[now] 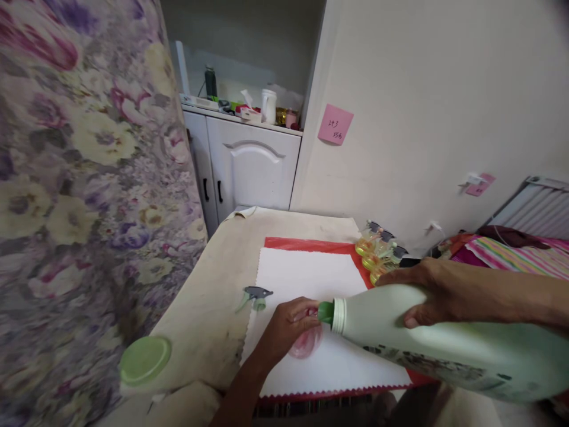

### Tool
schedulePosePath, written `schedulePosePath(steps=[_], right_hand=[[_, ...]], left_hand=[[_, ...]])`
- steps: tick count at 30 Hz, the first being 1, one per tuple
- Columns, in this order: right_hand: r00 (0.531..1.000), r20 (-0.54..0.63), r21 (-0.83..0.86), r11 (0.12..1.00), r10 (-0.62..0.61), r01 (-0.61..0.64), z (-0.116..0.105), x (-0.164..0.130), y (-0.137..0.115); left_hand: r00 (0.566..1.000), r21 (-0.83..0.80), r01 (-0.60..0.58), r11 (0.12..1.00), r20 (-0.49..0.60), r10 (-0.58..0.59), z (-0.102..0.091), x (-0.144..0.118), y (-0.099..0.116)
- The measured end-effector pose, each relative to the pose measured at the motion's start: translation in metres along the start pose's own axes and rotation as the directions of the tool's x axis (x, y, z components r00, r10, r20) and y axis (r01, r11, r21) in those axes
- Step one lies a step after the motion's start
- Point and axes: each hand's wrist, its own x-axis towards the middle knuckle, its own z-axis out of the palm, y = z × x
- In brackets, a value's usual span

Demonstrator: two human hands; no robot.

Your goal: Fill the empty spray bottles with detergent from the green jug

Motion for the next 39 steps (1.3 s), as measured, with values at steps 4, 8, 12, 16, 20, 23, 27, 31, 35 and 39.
schedulePosePath(steps=[4,8,12,16,20,23,27,31,35,39], right_hand=[[1.0,0.004,-0.002,1.0,0.01,-0.01,-0.0004,-0.0003,-0.0009],[1.0,-0.002,-0.005,1.0,0.015,-0.015,-0.0006,-0.0006,0.0003],[1.0,-0.006,-0.023,1.0,0.011,-0.011,-0.0009,-0.0005,0.0014],[1.0,-0.001,-0.013,1.0,0.006,-0.006,-0.001,-0.0006,0.0006],[1.0,0.004,0.004,1.0,-0.015,0.015,-0.0014,-0.0012,-0.0005],[1.0,0.001,-0.004,1.0,-0.008,0.008,-0.0013,-0.002,0.0001],[1.0,-0.009,-0.011,1.0,0.01,-0.01,-0.0005,-0.0019,0.0028],[1.0,-0.009,0.007,1.0,0.005,-0.005,-0.0008,-0.0006,0.0037],[1.0,-0.013,0.009,1.0,0.008,-0.008,-0.0017,-0.0007,0.0012],[1.0,0.002,0.014,1.0,0.006,-0.006,-0.0013,-0.002,-0.0008]], left_hand=[[1.0,-0.021,0.004,1.0,0.009,-0.003,0.0,0.0003,-0.0011],[1.0,-0.01,0.0,1.0,0.009,0.0,0.0001,0.0,-0.0012],[1.0,0.005,0.002,1.0,0.01,-0.002,0.0003,0.0,0.0001],[1.0,0.013,0.003,1.0,0.009,-0.003,0.0005,-0.0001,0.0014],[1.0,0.002,0.011,1.0,0.013,-0.011,0.0009,-0.0002,0.0024],[1.0,-0.001,0.018,1.0,0.014,-0.018,0.001,-0.0003,0.002],[1.0,0.01,0.01,1.0,0.015,-0.01,0.0006,-0.0002,0.0004],[1.0,0.036,-0.002,0.999,0.014,0.002,0.0005,0.0001,0.0003],[1.0,0.033,0.007,0.999,0.014,-0.007,0.0006,-0.0001,0.0012],[1.0,0.037,0.003,0.999,0.01,-0.003,0.0006,-0.0004,0.0004]])
